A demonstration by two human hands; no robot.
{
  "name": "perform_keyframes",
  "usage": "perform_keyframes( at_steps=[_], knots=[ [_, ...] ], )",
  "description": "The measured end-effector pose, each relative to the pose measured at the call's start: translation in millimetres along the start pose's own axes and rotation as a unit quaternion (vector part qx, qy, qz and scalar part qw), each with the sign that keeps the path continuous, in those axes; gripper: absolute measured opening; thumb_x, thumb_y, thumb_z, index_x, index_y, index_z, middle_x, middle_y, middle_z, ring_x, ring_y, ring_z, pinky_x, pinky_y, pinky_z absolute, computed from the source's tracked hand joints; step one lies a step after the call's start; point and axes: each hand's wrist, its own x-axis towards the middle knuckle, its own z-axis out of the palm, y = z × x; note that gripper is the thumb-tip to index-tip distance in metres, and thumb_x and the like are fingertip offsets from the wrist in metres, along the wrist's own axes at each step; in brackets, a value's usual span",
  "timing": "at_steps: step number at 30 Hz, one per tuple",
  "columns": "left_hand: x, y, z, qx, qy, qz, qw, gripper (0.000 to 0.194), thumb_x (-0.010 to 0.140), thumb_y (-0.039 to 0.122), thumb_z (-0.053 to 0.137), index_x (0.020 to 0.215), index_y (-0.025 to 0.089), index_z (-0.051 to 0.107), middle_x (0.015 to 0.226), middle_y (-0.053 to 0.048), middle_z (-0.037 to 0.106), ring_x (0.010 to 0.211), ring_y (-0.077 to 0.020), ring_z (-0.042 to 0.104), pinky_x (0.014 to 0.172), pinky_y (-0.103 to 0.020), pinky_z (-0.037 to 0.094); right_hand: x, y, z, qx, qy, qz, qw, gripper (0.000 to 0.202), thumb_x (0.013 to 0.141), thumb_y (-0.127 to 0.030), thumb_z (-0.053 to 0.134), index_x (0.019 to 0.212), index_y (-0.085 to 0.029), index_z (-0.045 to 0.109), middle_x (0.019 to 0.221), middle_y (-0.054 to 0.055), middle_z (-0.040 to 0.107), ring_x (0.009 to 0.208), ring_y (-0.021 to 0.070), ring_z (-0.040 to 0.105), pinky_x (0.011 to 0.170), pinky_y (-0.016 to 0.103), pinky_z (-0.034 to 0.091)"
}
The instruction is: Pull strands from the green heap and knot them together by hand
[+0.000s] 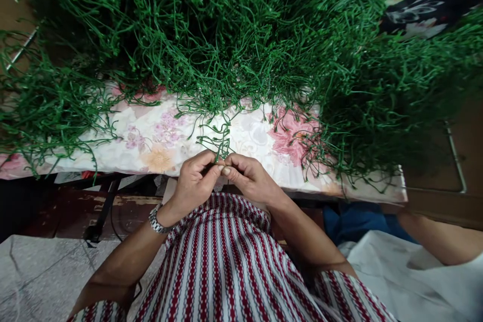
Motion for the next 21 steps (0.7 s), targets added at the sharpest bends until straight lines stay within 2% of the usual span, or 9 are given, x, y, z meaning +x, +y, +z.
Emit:
perform_keyframes(
  at_steps=[3, 6, 10, 14, 18, 19, 21],
  knots=[
    [-0.1, -2.0, -0.2, -0.127, -0.02, -0.038, 0.991, 0.009, 0.073, 0.022, 0.061, 0.067, 0.016, 0.058, 0.065, 0.001, 0.057, 0.057, -0.0091, 0.047, 0.054, -0.02, 0.04, -0.3, 2.2, 1.7, 0.053, -0.016, -0.013, 0.998, 0.028, 0.086, -0.037, 0.05, 0.07, -0.015, 0.046, 0.062, -0.005, 0.036, 0.056, 0.0056, 0.032, 0.052, 0.018, 0.029],
    [1.0, -0.1, 0.1, -0.248, -0.042, -0.081, 0.964, 0.012, 0.066, 0.022, 0.067, 0.064, 0.014, 0.059, 0.061, 0.002, 0.054, 0.047, -0.0049, 0.038, 0.044, -0.018, 0.031, -2.1, 3.5, 4.6, 0.09, -0.023, -0.032, 0.995, 0.028, 0.085, -0.036, 0.053, 0.069, -0.015, 0.046, 0.059, -0.006, 0.034, 0.053, 0.0054, 0.03, 0.05, 0.019, 0.027],
    [5.0, 2.3, -0.7, -0.333, -0.063, -0.127, 0.932, 0.019, 0.061, 0.026, 0.072, 0.062, 0.013, 0.058, 0.055, 0.003, 0.048, 0.041, -0.0029, 0.032, 0.038, -0.018, 0.023, -4.9, 1.0, 2.1, 0.114, -0.03, -0.05, 0.992, 0.028, 0.085, -0.038, 0.052, 0.072, -0.014, 0.051, 0.059, -0.005, 0.038, 0.052, 0.0057, 0.032, 0.049, 0.02, 0.027],
    [6.0, 1.2, -4.7, -0.313, -0.077, -0.115, 0.94, 0.018, 0.066, 0.026, 0.07, 0.069, 0.014, 0.058, 0.052, 0.006, 0.041, 0.04, -0.0025, 0.03, 0.039, -0.018, 0.021, -6.2, -5.7, -9.1, 0.07, 0.008, -0.053, 0.996, 0.024, 0.088, -0.036, 0.05, 0.078, -0.014, 0.053, 0.063, -0.003, 0.044, 0.056, 0.0069, 0.041, 0.053, 0.02, 0.033],
    [2.9, 5.1, -12.6, -0.206, -0.127, -0.079, 0.967, 0.017, 0.073, 0.029, 0.065, 0.073, 0.013, 0.06, 0.06, 0.003, 0.046, 0.047, -0.0039, 0.032, 0.044, -0.019, 0.023, -6.5, -11.7, -26.5, 0.058, 0.067, -0.118, 0.989, 0.02, 0.089, -0.032, 0.048, 0.08, -0.015, 0.054, 0.076, 0.003, 0.057, 0.071, 0.0122, 0.056, 0.067, 0.027, 0.046],
    [2.3, 6.5, -15.0, -0.182, -0.138, -0.072, 0.971, 0.017, 0.075, 0.029, 0.063, 0.074, 0.013, 0.059, 0.061, 0.003, 0.047, 0.049, -0.0045, 0.033, 0.045, -0.02, 0.024, -6.6, -12.4, -32.2, 0.071, 0.094, -0.133, 0.984, 0.018, 0.09, -0.031, 0.047, 0.081, -0.016, 0.053, 0.077, 0.003, 0.058, 0.066, 0.0111, 0.056, 0.063, 0.026, 0.047],
    [1.8, 8.4, -19.8, -0.145, -0.152, -0.062, 0.976, 0.018, 0.078, 0.031, 0.06, 0.073, 0.013, 0.059, 0.063, 0.002, 0.047, 0.052, -0.0055, 0.034, 0.048, -0.02, 0.026, -6.7, -13.0, -44.1, 0.08, 0.155, -0.154, 0.973, 0.013, 0.09, -0.027, 0.047, 0.083, -0.017, 0.051, 0.072, -0.001, 0.055, 0.048, 0.0061, 0.047, 0.048, 0.021, 0.041]
  ],
)
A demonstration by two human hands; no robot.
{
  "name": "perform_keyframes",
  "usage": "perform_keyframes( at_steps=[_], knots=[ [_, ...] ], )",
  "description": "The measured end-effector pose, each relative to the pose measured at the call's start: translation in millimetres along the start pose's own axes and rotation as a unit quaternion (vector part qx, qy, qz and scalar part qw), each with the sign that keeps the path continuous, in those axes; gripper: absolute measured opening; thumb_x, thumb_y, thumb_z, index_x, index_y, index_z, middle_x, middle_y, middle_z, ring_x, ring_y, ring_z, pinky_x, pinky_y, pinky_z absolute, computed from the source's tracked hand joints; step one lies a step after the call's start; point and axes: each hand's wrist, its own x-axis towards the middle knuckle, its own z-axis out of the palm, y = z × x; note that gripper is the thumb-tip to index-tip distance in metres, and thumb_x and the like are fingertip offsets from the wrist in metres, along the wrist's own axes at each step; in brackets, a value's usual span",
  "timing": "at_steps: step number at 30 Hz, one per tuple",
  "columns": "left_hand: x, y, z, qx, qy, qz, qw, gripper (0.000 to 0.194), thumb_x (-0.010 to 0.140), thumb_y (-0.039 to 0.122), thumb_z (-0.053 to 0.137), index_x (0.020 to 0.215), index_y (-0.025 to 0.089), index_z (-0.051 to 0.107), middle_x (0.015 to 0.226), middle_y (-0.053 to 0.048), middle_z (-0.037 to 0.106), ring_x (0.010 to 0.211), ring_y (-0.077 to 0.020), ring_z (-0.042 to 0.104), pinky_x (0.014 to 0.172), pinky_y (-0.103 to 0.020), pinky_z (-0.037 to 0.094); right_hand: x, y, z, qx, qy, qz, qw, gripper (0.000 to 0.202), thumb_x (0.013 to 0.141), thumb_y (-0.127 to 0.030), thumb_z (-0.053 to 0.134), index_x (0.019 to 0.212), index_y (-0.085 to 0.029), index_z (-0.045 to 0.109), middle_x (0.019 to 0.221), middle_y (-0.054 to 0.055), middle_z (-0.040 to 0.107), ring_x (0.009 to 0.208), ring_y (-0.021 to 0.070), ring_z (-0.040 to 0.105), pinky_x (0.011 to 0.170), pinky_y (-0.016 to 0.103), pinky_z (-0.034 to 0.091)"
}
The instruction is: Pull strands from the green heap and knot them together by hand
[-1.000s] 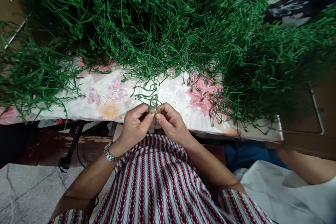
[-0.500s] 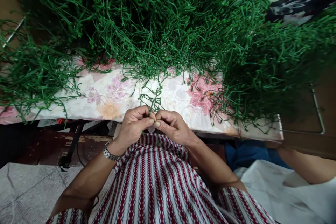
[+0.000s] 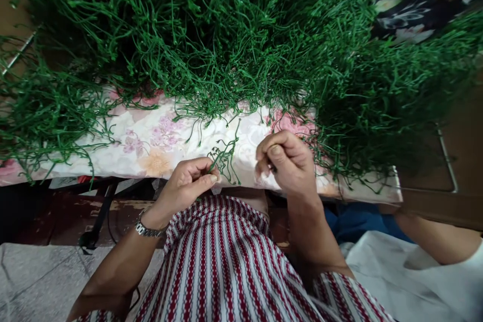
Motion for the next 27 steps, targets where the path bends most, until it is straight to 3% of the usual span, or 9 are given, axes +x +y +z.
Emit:
perform_keyframes(
  at_steps=[3, 9, 14, 16, 21, 25, 27],
  knots=[
    [-0.8, 0.7, -5.2, 0.037, -0.024, -0.001, 0.999, 0.022, 0.079, 0.034, 0.058, 0.071, 0.013, 0.057, 0.062, 0.002, 0.046, 0.056, -0.0075, 0.037, 0.052, -0.021, 0.028, 5.2, -3.2, -12.9, -0.099, 0.04, -0.043, 0.993, 0.01, 0.089, -0.025, 0.048, 0.087, -0.017, 0.054, 0.064, -0.003, 0.047, 0.044, 0.0047, 0.036, 0.042, 0.019, 0.031],
    [-0.9, -3.3, -8.4, 0.04, -0.084, 0.006, 0.996, 0.027, 0.08, 0.038, 0.056, 0.07, 0.013, 0.057, 0.065, -0.001, 0.05, 0.063, -0.0119, 0.044, 0.06, -0.024, 0.033, 13.7, -6.8, -5.0, -0.354, -0.105, -0.181, 0.911, 0.029, 0.083, -0.024, 0.057, 0.11, -0.013, 0.057, 0.073, 0.002, 0.053, 0.062, 0.0108, 0.047, 0.057, 0.025, 0.039],
    [-6.9, 4.4, -10.8, 0.102, -0.091, 0.012, 0.991, 0.021, 0.082, 0.033, 0.053, 0.074, 0.014, 0.057, 0.069, -0.001, 0.053, 0.068, -0.0128, 0.048, 0.064, -0.024, 0.037, 15.6, 0.2, 1.8, -0.435, -0.116, -0.256, 0.855, 0.014, 0.086, -0.021, 0.051, 0.094, -0.013, 0.06, 0.076, 0.004, 0.06, 0.069, 0.0126, 0.051, 0.061, 0.025, 0.042],
    [-10.7, 12.0, -14.1, 0.169, -0.048, 0.037, 0.984, 0.015, 0.083, 0.029, 0.052, 0.083, 0.016, 0.059, 0.077, -0.002, 0.056, 0.073, -0.0135, 0.051, 0.067, -0.024, 0.039, 13.9, 0.4, 0.5, -0.455, -0.114, -0.259, 0.844, 0.013, 0.086, -0.021, 0.05, 0.09, -0.014, 0.059, 0.076, 0.004, 0.061, 0.07, 0.0128, 0.051, 0.061, 0.024, 0.042],
    [-12.1, 36.0, -10.7, 0.324, 0.128, 0.162, 0.923, 0.02, 0.082, 0.023, 0.053, 0.101, 0.017, 0.057, 0.094, -0.004, 0.058, 0.088, -0.0164, 0.055, 0.076, -0.026, 0.042, 10.4, -5.5, 1.4, -0.529, -0.12, -0.259, 0.799, 0.014, 0.085, -0.017, 0.046, 0.085, -0.014, 0.06, 0.071, 0.002, 0.055, 0.064, 0.0108, 0.049, 0.054, 0.023, 0.036],
    [1.1, 44.3, 8.2, 0.466, 0.103, 0.196, 0.857, 0.021, 0.081, 0.025, 0.054, 0.1, 0.016, 0.058, 0.094, -0.006, 0.061, 0.09, -0.0196, 0.055, 0.082, -0.032, 0.041, 10.3, -8.7, 9.7, -0.57, -0.124, -0.273, 0.765, 0.015, 0.086, -0.017, 0.045, 0.082, -0.015, 0.059, 0.07, 0.001, 0.051, 0.058, 0.0091, 0.043, 0.051, 0.022, 0.031],
    [7.6, 41.4, 15.4, 0.49, 0.075, 0.198, 0.846, 0.015, 0.083, 0.02, 0.05, 0.095, 0.016, 0.059, 0.089, -0.004, 0.062, 0.086, -0.0182, 0.056, 0.078, -0.031, 0.042, 10.2, -9.2, 13.3, -0.577, -0.132, -0.271, 0.759, 0.016, 0.087, -0.018, 0.044, 0.082, -0.015, 0.059, 0.07, 0.001, 0.05, 0.058, 0.0091, 0.042, 0.051, 0.022, 0.03]
  ],
)
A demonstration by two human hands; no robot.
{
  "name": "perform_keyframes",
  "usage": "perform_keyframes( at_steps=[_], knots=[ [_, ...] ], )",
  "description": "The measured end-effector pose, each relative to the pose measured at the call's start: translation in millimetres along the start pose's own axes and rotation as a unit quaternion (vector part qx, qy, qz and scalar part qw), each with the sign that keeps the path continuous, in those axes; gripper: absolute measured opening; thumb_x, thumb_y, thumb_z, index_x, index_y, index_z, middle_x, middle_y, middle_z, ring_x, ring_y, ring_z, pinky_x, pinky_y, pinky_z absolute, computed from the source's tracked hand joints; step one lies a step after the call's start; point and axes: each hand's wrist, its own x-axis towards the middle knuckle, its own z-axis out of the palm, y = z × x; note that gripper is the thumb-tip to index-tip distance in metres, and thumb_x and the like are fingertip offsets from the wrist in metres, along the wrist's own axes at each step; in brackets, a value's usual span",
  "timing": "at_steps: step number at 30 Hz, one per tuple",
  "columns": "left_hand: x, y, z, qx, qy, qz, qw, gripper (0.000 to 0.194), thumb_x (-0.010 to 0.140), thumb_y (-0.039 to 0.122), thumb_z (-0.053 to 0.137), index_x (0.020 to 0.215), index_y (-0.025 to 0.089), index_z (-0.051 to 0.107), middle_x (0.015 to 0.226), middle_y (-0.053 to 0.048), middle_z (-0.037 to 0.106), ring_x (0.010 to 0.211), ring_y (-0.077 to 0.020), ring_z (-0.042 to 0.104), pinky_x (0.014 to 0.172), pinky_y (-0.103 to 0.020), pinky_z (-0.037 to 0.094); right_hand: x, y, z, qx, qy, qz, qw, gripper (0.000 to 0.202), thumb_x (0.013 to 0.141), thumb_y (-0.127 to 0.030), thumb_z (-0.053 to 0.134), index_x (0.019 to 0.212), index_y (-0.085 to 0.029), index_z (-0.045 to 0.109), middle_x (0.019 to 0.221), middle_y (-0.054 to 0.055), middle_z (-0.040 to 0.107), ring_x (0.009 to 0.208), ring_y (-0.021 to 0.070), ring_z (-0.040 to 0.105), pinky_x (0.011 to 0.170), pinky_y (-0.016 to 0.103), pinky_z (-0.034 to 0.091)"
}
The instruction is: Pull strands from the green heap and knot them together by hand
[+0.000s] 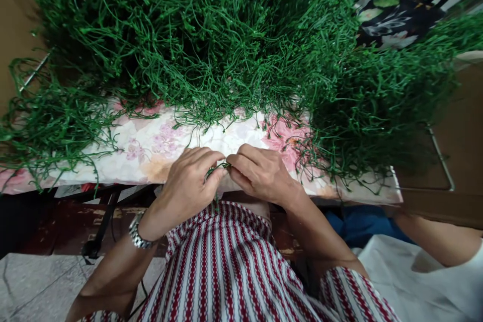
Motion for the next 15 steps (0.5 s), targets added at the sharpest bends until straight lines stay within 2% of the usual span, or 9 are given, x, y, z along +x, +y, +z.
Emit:
perform_keyframes(
  at_steps=[3, 7, 10, 15],
  knots=[
    [1.3, -0.8, 10.0, -0.023, -0.004, -0.005, 1.0, 0.016, 0.084, 0.011, 0.043, 0.087, 0.017, 0.058, 0.081, -0.003, 0.061, 0.077, -0.0149, 0.056, 0.071, -0.027, 0.042, 1.2, -3.2, 1.7, 0.001, -0.021, 0.0, 1.0, 0.018, 0.089, -0.018, 0.04, 0.083, -0.015, 0.058, 0.075, 0.002, 0.051, 0.061, 0.0095, 0.044, 0.051, 0.022, 0.032],
    [-1.2, -3.1, 14.0, -0.033, 0.007, -0.025, 0.999, 0.016, 0.08, 0.007, 0.042, 0.08, 0.016, 0.056, 0.076, -0.002, 0.056, 0.073, -0.0134, 0.053, 0.068, -0.026, 0.04, 1.6, -7.1, 6.4, -0.004, -0.059, 0.011, 0.998, 0.02, 0.09, -0.018, 0.036, 0.087, -0.013, 0.056, 0.083, 0.005, 0.054, 0.065, 0.0109, 0.047, 0.052, 0.023, 0.034],
    [-2.6, -5.6, 13.4, -0.083, 0.003, -0.054, 0.995, 0.012, 0.08, 0.01, 0.045, 0.079, 0.015, 0.055, 0.072, 0.0, 0.054, 0.068, -0.0118, 0.051, 0.064, -0.024, 0.039, 1.3, -9.7, 9.2, 0.0, -0.079, 0.023, 0.997, 0.02, 0.09, -0.018, 0.035, 0.088, -0.014, 0.055, 0.078, 0.004, 0.053, 0.064, 0.0121, 0.046, 0.052, 0.024, 0.033],
    [-4.4, -12.4, 12.1, -0.181, -0.034, -0.092, 0.979, 0.008, 0.078, 0.018, 0.051, 0.079, 0.016, 0.059, 0.072, 0.0, 0.06, 0.068, -0.0117, 0.054, 0.063, -0.022, 0.041, -0.9, -10.1, 9.3, 0.029, -0.095, 0.023, 0.995, 0.018, 0.09, -0.019, 0.037, 0.09, -0.014, 0.054, 0.079, 0.004, 0.052, 0.065, 0.0122, 0.045, 0.053, 0.024, 0.033]
  ],
)
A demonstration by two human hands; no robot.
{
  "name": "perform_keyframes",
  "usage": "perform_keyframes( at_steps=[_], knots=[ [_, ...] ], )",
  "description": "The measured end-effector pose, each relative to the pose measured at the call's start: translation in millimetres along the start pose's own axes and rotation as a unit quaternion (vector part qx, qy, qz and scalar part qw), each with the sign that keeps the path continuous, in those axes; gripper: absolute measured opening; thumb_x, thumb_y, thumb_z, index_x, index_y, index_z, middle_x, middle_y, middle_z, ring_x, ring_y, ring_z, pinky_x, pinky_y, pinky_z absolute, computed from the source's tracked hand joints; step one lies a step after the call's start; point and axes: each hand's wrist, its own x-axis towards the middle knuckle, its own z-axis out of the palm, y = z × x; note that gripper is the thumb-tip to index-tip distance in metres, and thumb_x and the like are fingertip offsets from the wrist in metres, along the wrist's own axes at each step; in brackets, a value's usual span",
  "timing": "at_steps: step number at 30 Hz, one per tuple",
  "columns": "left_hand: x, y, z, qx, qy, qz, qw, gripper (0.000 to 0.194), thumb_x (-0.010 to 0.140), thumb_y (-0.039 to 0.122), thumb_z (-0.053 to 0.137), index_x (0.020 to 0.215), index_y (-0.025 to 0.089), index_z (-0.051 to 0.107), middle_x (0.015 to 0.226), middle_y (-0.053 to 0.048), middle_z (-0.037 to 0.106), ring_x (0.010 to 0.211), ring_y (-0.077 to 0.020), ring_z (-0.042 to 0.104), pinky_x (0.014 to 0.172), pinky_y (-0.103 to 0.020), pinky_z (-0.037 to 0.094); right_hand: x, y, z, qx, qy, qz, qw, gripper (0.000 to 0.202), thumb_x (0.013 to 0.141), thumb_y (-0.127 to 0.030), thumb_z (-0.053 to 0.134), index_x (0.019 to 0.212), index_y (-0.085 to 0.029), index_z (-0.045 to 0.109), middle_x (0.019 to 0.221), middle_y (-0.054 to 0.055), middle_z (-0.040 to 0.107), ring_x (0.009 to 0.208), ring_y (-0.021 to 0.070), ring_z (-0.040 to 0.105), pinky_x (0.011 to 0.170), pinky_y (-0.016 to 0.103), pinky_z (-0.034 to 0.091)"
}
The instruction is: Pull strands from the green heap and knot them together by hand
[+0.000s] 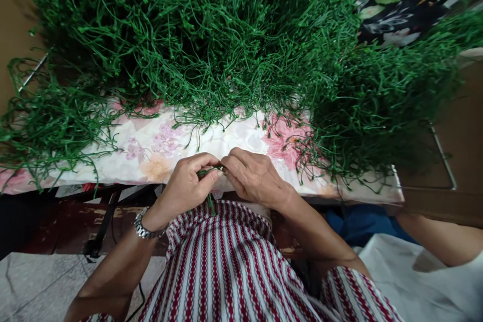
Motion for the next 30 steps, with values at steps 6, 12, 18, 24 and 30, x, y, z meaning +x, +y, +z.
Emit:
perform_keyframes(
  at_steps=[6, 12, 18, 24, 30],
  knots=[
    [0.3, -1.4, -1.5, 0.028, -0.015, 0.041, 0.999, 0.016, 0.072, 0.009, 0.045, 0.061, 0.015, 0.055, 0.057, 0.002, 0.049, 0.057, -0.009, 0.046, 0.055, -0.021, 0.034, -2.5, 1.0, -3.0, 0.039, -0.018, -0.022, 0.999, 0.016, 0.085, -0.013, 0.038, 0.083, -0.014, 0.053, 0.075, 0.003, 0.049, 0.062, 0.0121, 0.042, 0.054, 0.024, 0.033],
    [-3.1, -2.2, 0.6, -0.022, -0.092, 0.067, 0.993, 0.019, 0.065, 0.007, 0.043, 0.048, 0.015, 0.044, 0.049, 0.005, 0.033, 0.048, -0.0058, 0.032, 0.048, -0.02, 0.026, 0.9, 9.8, -1.7, 0.301, -0.094, -0.076, 0.946, 0.016, 0.086, -0.017, 0.04, 0.073, -0.016, 0.049, 0.071, 0.001, 0.049, 0.064, 0.0101, 0.046, 0.059, 0.022, 0.036],
    [-6.1, -5.6, -5.4, -0.131, -0.12, 0.04, 0.983, 0.018, 0.069, 0.007, 0.046, 0.055, 0.014, 0.055, 0.05, 0.004, 0.041, 0.047, -0.0064, 0.035, 0.046, -0.02, 0.029, -0.4, 18.3, 2.3, 0.535, -0.136, -0.102, 0.827, 0.024, 0.089, -0.025, 0.039, 0.071, -0.015, 0.05, 0.064, -0.001, 0.045, 0.06, 0.0083, 0.045, 0.059, 0.02, 0.038],
    [-2.2, -5.8, -6.3, -0.1, -0.047, 0.066, 0.992, 0.011, 0.081, 0.023, 0.056, 0.078, 0.015, 0.064, 0.066, -0.001, 0.058, 0.063, -0.0114, 0.054, 0.061, -0.023, 0.042, -1.6, 12.5, 3.2, 0.497, 0.003, 0.086, 0.864, 0.024, 0.09, -0.033, 0.044, 0.09, -0.011, 0.055, 0.075, 0.001, 0.055, 0.065, 0.007, 0.049, 0.06, 0.019, 0.04],
    [-5.3, -11.3, 8.2, 0.073, 0.067, 0.144, 0.985, 0.012, 0.081, 0.011, 0.048, 0.079, 0.016, 0.059, 0.069, -0.001, 0.055, 0.063, -0.0109, 0.051, 0.059, -0.023, 0.04, -1.0, -6.0, 14.8, 0.506, -0.002, 0.151, 0.849, 0.027, 0.088, -0.036, 0.049, 0.098, -0.012, 0.056, 0.081, 0.003, 0.061, 0.073, 0.0096, 0.055, 0.066, 0.021, 0.045]
  ],
)
